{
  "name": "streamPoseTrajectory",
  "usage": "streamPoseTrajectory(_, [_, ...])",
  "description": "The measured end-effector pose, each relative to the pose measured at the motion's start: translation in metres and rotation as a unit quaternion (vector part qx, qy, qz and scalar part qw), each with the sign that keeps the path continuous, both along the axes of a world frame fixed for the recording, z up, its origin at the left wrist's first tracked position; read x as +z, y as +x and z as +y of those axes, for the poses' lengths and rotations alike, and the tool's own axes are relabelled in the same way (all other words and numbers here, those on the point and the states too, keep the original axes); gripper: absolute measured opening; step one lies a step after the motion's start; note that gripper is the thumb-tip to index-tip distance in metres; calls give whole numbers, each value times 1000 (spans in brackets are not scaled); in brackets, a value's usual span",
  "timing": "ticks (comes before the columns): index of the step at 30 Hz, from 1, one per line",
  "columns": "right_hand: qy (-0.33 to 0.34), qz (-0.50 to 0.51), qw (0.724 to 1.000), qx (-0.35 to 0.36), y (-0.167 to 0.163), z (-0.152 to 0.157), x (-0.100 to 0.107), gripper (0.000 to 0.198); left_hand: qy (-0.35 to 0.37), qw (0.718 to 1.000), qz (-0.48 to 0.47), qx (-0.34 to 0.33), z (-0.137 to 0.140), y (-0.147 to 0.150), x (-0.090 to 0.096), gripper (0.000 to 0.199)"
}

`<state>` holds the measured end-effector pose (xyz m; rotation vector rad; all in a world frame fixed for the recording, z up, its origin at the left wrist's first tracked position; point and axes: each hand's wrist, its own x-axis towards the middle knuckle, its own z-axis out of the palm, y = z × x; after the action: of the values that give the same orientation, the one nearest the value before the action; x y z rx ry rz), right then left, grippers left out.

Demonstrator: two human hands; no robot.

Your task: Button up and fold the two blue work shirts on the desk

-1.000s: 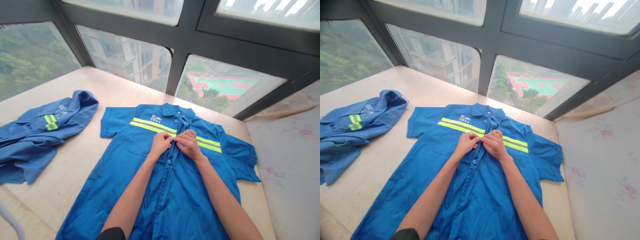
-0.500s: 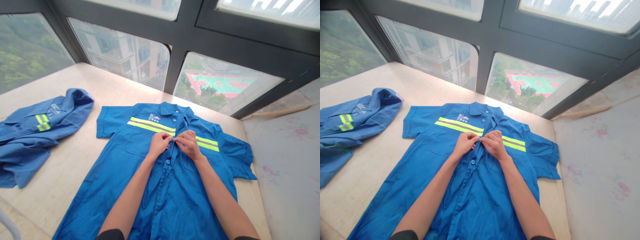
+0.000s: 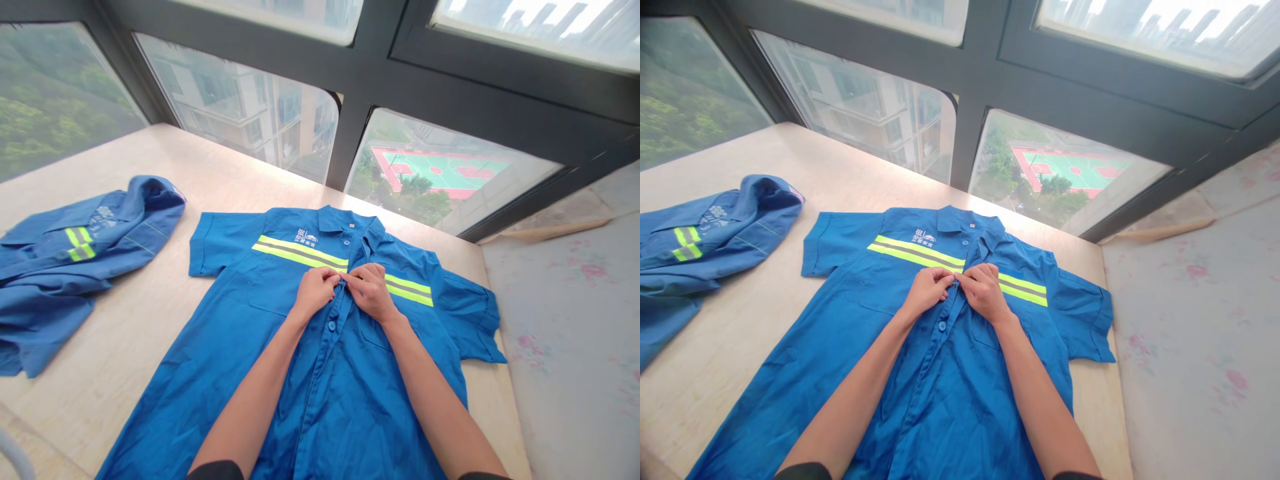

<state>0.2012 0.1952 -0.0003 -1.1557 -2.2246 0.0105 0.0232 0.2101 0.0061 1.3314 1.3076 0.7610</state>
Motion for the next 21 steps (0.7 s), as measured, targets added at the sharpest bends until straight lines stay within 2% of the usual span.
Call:
streamPoseTrajectory(10, [-18, 18, 1000, 5, 0, 2, 0, 30, 11, 1000, 4, 7, -3, 1, -2, 16])
streamPoseTrajectory(15, [-23, 27, 999, 2, 0, 2, 0, 28, 43, 999, 23, 16, -5, 1, -4, 18])
streamPoseTrajectory(21, [-18, 31, 999, -2, 1, 1, 0, 26, 54, 998, 27, -4, -6, -1, -5, 21])
